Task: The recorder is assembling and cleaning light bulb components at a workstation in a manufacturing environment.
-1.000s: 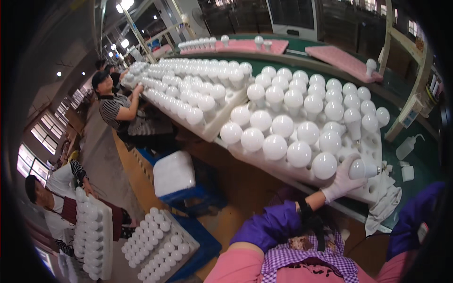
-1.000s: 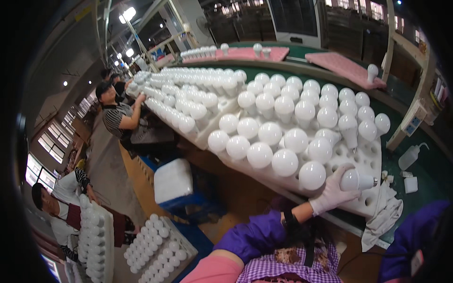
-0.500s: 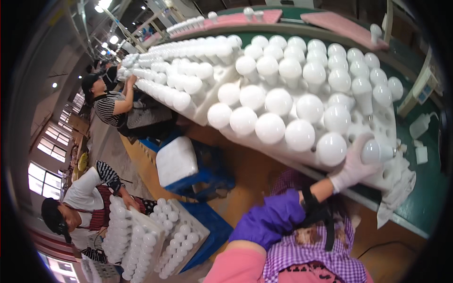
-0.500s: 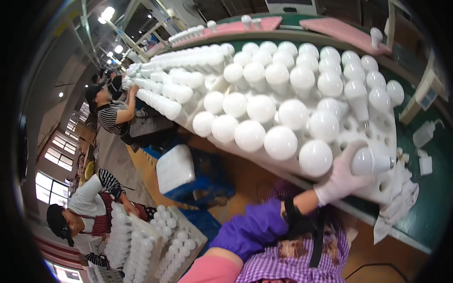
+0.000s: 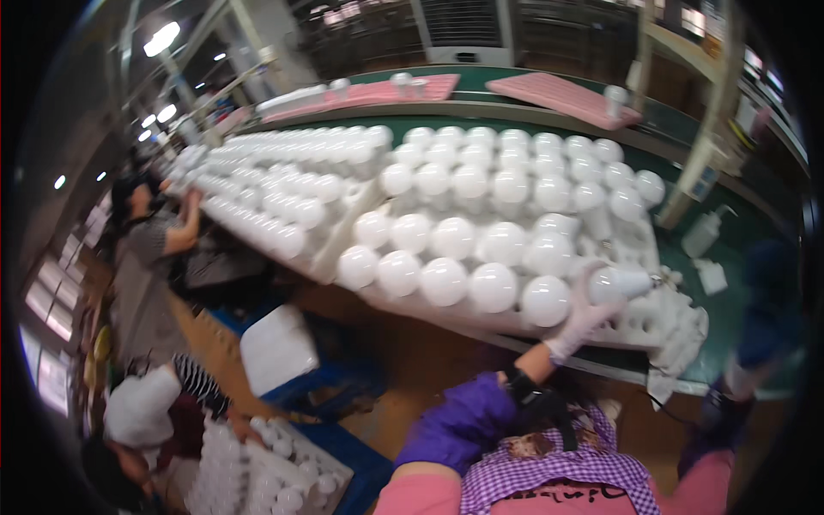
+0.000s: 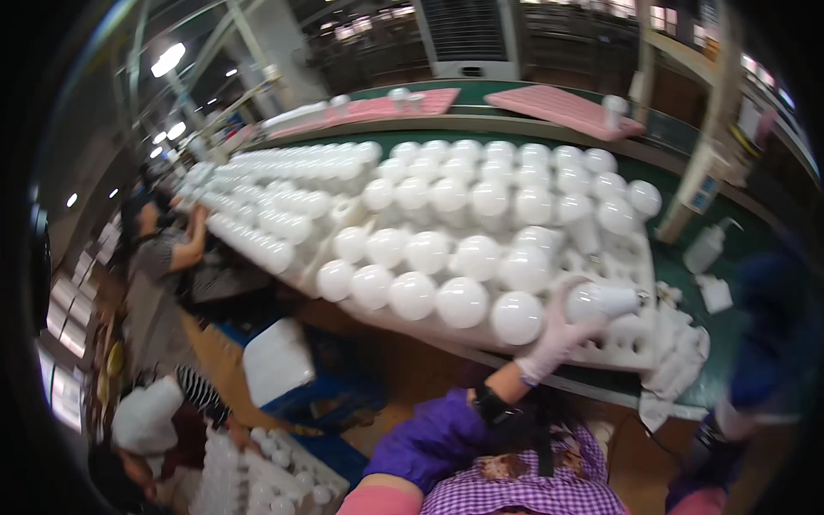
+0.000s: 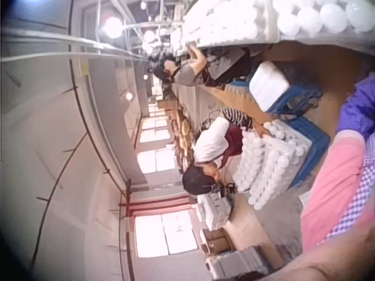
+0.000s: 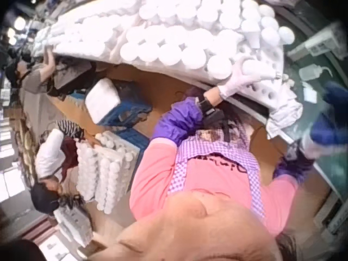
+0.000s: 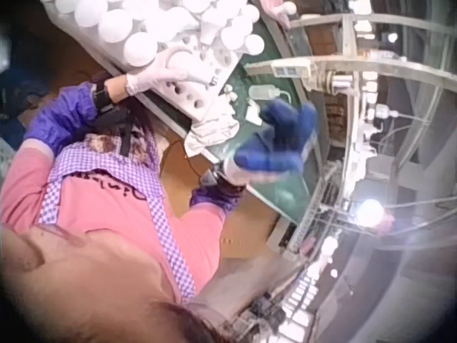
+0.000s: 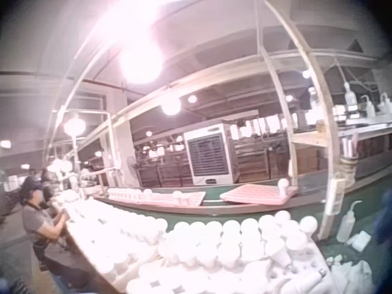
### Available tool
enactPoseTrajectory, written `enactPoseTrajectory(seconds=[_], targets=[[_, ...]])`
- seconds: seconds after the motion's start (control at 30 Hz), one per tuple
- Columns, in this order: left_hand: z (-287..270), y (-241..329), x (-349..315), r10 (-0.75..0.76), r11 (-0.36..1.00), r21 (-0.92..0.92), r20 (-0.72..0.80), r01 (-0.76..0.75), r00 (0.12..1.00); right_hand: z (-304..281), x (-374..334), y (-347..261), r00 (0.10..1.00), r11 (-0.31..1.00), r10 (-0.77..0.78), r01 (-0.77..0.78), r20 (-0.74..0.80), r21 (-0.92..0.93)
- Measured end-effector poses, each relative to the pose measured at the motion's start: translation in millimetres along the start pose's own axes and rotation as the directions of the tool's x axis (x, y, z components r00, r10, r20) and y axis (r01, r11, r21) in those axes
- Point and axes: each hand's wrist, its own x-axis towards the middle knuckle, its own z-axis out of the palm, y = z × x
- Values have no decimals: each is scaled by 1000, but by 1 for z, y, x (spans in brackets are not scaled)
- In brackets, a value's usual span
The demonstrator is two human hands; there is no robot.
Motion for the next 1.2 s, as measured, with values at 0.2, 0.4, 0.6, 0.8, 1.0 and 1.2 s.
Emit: enactPoseTrajectory(seconds=[0.2,0.4,0.6,0.8,1.0,1.2], targets=[[-15,29,-3,-63,994,-91,-12,62,998,5,-91,84,565,605,769,-795,300,-54],[-9,24,3,-126,964,-228,56,136,990,9,-112,100,517,481,701,-851,492,210],[-10,22,0,-216,936,-264,83,231,973,13,-99,106,364,279,744,-931,561,234],[-15,22,8,-363,826,-392,181,406,914,15,-90,103,247,219,823,-969,511,116],[17,17,-4,166,981,112,-85,-156,982,30,-111,88,318,240,873,-940,370,242],[16,15,6,132,952,303,-252,-51,959,46,-144,77,596,571,777,-803,202,171]])
